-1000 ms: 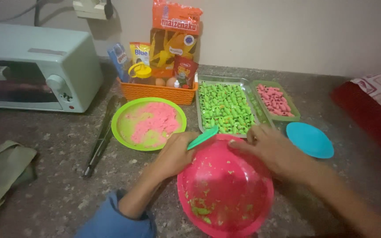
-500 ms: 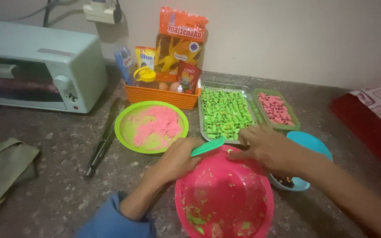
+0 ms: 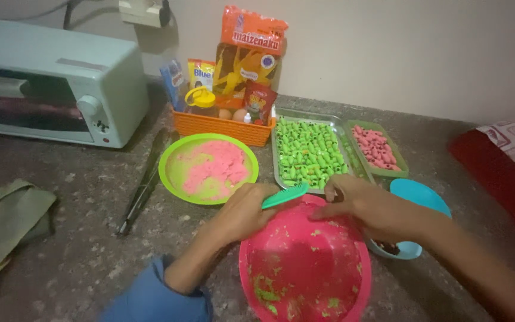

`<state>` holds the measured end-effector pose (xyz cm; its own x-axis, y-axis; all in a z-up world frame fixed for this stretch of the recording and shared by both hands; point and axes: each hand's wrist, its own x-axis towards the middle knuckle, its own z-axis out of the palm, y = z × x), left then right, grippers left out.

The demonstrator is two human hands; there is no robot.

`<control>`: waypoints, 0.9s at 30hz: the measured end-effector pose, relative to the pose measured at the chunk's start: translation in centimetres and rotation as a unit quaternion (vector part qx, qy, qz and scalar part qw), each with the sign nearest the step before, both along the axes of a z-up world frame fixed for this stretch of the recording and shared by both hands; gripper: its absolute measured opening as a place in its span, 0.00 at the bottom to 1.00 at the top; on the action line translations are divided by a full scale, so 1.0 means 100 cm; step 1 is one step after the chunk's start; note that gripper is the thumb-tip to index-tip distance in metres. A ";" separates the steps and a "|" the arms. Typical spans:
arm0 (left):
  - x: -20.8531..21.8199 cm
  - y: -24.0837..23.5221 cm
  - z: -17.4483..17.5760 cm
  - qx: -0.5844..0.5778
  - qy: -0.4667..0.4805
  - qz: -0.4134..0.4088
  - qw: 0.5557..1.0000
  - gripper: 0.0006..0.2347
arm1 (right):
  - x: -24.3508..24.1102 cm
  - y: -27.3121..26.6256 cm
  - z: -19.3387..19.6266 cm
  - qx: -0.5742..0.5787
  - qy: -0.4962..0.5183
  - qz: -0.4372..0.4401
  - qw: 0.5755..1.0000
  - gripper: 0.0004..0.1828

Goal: Shaping small pieces of colored dough into textured rolls using a comb

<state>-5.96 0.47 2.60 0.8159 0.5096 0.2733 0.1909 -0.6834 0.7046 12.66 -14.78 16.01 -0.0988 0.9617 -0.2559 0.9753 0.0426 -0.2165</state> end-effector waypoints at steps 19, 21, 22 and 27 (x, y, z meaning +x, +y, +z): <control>-0.013 -0.010 0.013 0.071 -0.010 -0.078 0.994 0.10 | 0.078 -0.023 -0.059 0.126 -0.267 0.190 0.936 0.37; -0.009 -0.008 0.006 0.093 -0.022 -0.080 0.992 0.08 | 0.085 -0.033 -0.069 0.167 -0.254 0.204 0.930 0.40; -0.007 -0.005 0.001 0.116 -0.030 -0.082 0.989 0.09 | 0.085 -0.040 -0.073 0.103 -0.282 0.158 0.941 0.42; -0.007 -0.002 -0.004 0.142 -0.047 -0.093 0.984 0.16 | 0.044 -0.076 -0.066 -0.016 -0.234 -0.023 0.972 0.47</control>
<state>-6.68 0.24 2.17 0.8523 0.2455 0.4618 -0.0140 -0.8720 0.4893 17.07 -22.43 9.38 0.0783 0.9529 -0.2930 0.9680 -0.0024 0.2508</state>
